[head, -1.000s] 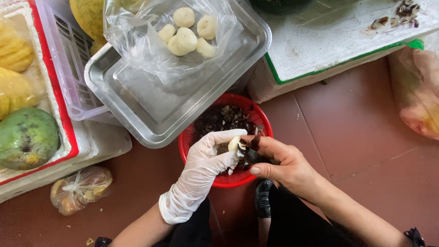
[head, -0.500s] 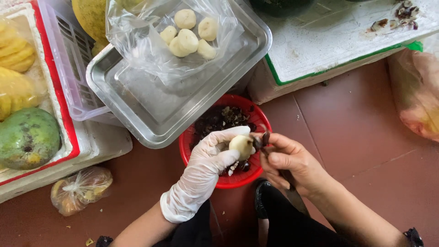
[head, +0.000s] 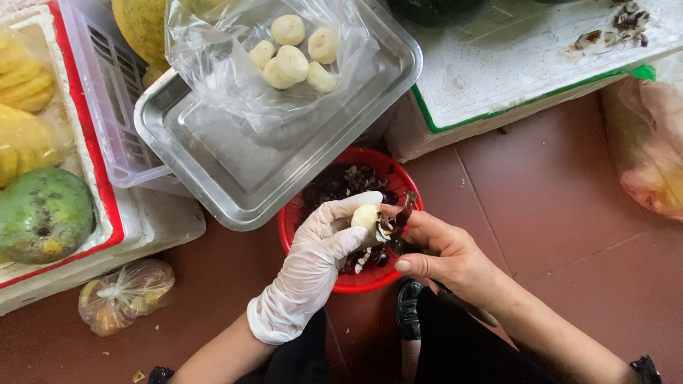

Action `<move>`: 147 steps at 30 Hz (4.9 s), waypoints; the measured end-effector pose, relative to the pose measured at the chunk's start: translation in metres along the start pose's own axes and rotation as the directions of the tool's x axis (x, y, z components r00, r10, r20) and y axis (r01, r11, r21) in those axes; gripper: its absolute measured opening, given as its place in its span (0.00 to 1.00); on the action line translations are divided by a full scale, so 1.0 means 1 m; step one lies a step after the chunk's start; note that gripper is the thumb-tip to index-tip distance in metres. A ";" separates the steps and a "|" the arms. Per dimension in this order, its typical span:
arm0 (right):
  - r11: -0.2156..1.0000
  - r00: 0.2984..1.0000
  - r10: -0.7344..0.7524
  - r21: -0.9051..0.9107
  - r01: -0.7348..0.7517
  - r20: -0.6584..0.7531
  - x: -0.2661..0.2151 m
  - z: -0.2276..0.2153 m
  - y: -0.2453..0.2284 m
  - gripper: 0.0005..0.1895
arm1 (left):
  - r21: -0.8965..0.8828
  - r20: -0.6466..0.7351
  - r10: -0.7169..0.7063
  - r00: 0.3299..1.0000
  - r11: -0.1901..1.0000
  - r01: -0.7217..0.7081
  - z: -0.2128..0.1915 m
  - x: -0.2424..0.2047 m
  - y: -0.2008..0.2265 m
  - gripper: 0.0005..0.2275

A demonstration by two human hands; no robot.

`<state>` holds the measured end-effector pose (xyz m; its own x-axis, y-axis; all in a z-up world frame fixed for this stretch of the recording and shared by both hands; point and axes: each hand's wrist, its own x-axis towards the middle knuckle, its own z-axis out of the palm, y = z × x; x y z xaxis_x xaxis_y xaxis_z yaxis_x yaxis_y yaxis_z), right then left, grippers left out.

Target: Peeling the dark skin off root vegetables using a small knife and sorting them into a tray.

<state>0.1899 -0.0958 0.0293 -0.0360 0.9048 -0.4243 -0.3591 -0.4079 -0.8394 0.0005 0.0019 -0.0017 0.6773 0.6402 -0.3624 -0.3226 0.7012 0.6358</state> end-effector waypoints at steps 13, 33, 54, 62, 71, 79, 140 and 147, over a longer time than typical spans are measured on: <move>0.999 0.990 -0.006 -0.042 0.001 -0.140 0.006 -0.001 0.014 0.33 | 0.092 -0.025 0.000 1.000 0.996 0.002 -0.014 0.009 -0.007 0.23; 0.990 0.986 -0.142 0.007 0.143 -0.084 0.006 -0.002 0.015 0.33 | 0.035 -0.136 0.059 0.989 0.998 -0.055 0.002 0.009 -0.007 0.27; 0.984 0.995 -0.025 -0.177 0.007 -0.100 0.004 -0.015 0.017 0.31 | 0.147 0.002 0.113 0.994 0.983 -0.112 -0.002 0.000 -0.006 0.20; 0.952 0.991 -0.045 0.294 0.082 -0.129 0.008 -0.048 0.020 0.24 | -0.253 -0.072 -0.004 0.997 0.967 -0.014 -0.004 0.005 -0.010 0.25; 0.919 0.935 0.258 -0.238 -0.315 -0.243 0.034 -0.063 0.124 0.44 | -0.379 0.116 -0.011 0.993 0.924 0.054 -0.001 -0.013 0.005 0.21; 0.507 0.886 0.335 -0.731 -0.456 -0.321 0.043 -0.054 0.118 0.41 | -0.465 0.254 -0.132 0.958 0.852 0.241 -0.012 -0.025 0.021 0.26; 0.951 0.952 0.286 -0.088 -0.296 -0.112 0.028 -0.039 0.109 0.39 | 0.864 -0.495 -0.137 0.858 -0.180 0.470 -0.171 -0.027 -0.036 0.12; 0.856 0.915 0.393 -0.330 -0.398 -0.086 0.035 -0.033 0.137 0.38 | 0.890 -0.456 -0.113 0.883 -0.071 0.450 -0.147 -0.021 -0.054 0.14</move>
<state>0.1703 -0.1240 -0.1121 -0.0941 0.6574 -0.7477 0.0153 -0.7499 -0.6613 -0.0938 -0.0030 -0.1286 0.3332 0.6286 -0.7027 0.9164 -0.0406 0.3982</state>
